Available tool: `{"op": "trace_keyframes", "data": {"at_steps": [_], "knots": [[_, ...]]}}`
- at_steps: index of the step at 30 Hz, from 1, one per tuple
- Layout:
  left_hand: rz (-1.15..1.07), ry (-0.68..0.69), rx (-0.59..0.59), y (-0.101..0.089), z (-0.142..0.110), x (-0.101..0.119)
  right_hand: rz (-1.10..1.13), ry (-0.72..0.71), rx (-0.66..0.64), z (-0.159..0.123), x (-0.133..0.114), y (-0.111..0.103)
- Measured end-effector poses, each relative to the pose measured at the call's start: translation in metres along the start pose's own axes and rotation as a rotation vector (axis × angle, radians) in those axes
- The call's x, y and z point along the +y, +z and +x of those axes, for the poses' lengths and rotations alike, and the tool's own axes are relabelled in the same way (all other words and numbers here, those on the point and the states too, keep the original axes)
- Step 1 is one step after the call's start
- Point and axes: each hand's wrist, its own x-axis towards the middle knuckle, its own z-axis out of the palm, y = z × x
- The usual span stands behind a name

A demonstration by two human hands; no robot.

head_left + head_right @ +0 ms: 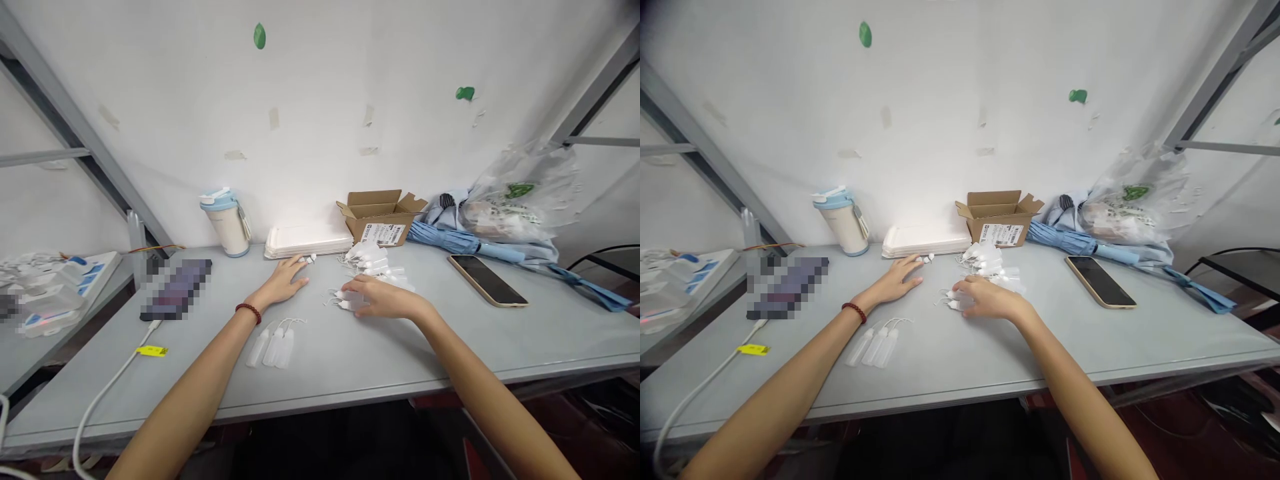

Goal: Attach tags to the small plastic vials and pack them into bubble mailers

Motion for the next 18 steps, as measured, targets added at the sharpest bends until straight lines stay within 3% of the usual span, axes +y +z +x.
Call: {"op": "trace_keyframes", "data": {"at_steps": [5,8,12,18], "knots": [[0.014,0.016,0.037,0.004,0.000,0.002,-0.043,-0.070,0.034,0.003,0.003,0.005],[0.018,0.037,0.054,0.007,0.000,-0.002,-0.067,-0.037,0.014,0.003,0.005,0.004],[0.032,0.053,0.093,0.009,0.001,-0.007,-0.031,0.049,0.023,-0.001,0.006,-0.008],[0.085,0.044,0.118,0.009,0.002,-0.007,0.038,0.184,0.186,-0.014,0.017,-0.034]]}}
